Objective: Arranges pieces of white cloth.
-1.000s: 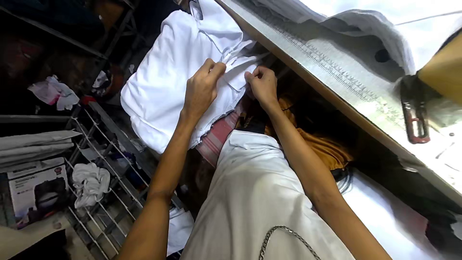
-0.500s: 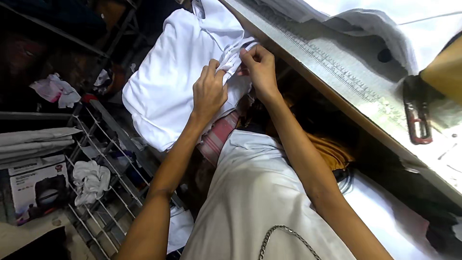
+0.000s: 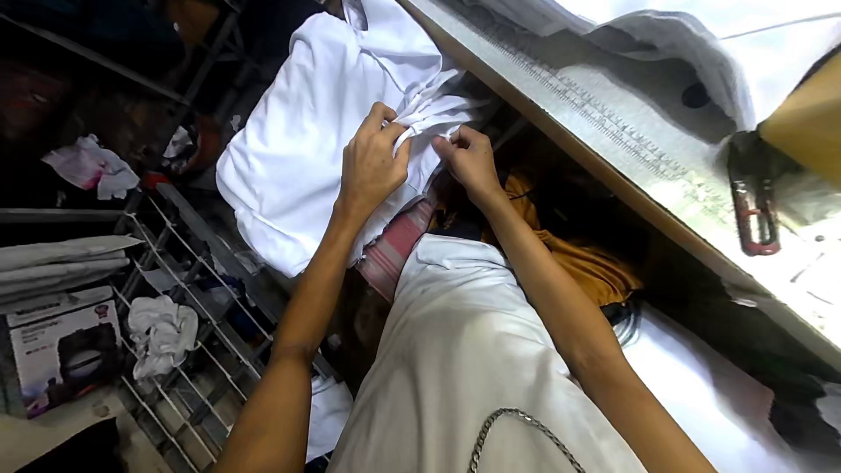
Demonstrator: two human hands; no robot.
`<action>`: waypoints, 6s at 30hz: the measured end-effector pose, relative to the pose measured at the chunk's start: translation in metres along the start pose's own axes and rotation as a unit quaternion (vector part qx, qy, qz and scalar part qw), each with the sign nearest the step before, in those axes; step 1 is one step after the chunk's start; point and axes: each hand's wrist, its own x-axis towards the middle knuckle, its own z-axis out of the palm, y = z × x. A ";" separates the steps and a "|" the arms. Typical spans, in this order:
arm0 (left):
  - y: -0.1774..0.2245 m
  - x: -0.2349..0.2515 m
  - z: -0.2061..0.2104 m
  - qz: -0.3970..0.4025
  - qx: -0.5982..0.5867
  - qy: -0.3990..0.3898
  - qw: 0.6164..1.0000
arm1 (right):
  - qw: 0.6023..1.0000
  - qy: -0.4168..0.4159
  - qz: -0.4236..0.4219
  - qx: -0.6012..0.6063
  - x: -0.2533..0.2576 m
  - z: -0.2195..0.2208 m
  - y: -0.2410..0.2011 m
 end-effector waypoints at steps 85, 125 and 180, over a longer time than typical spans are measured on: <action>-0.006 0.035 -0.008 0.017 0.065 -0.011 0.998 | 0.987 -0.058 0.143 0.053 0.025 0.003 0.004; -0.018 0.024 -0.030 0.109 -0.109 -0.169 0.974 | 0.939 -0.044 0.115 0.321 -0.001 0.010 -0.048; -0.003 0.000 0.007 0.035 -0.048 -0.006 0.998 | 0.967 -0.041 0.067 0.244 -0.006 0.007 -0.008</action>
